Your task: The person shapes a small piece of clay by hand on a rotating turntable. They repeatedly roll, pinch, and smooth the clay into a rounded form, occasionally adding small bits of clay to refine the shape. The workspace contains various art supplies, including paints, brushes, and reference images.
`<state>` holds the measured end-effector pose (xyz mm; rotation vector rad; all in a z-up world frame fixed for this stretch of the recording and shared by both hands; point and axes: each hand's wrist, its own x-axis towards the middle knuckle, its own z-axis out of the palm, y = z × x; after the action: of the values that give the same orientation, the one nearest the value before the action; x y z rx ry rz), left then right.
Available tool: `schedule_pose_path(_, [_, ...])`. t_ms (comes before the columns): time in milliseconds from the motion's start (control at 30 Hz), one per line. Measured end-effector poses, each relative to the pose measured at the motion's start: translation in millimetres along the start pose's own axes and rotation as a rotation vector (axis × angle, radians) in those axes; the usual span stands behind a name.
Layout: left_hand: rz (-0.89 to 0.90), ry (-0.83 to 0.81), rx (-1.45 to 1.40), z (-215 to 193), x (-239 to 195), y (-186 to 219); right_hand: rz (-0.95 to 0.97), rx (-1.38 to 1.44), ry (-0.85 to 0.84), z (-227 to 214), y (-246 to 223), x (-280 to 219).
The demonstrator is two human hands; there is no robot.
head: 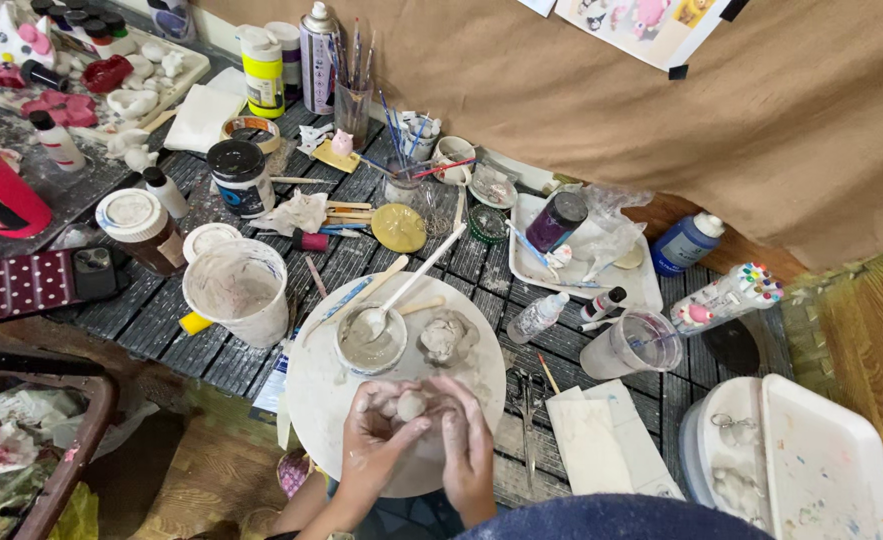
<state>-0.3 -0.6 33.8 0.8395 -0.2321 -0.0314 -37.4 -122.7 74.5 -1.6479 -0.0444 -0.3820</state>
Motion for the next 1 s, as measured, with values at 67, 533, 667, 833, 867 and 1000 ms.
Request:
schedule_pose_path(67, [0.057, -0.006, 0.079, 3.6, -0.5, 4.7, 0.085, 0.05, -0.045, -8.0, 12.8, -1.3])
schedule_pose_path(533, [0.305, -0.073, 0.836, 0.6, 0.4, 19.9, 0.191, 0.079, -0.06, -11.4, 34.5, -17.9])
schedule_pose_path(667, [0.331, -0.174, 0.948, 8.2, 3.8, 31.3, 0.192, 0.147, 0.047, -14.0, 42.8, -12.4])
schedule_pose_path(833, [0.128, -0.178, 0.425, 11.9, -10.9, 30.8, 0.025, 0.015, 0.194, -13.4, 22.5, -8.5])
schedule_pose_path(867, [0.059, -0.158, 0.232, 10.6, -11.2, 28.2, -0.093, -0.03, 0.164, -5.4, 14.1, -8.7])
schedule_pose_path(1000, [-0.543, 0.159, -0.341, -1.9, 1.5, 8.0, -0.347, -0.305, -0.014, 29.4, -20.5, -9.1])
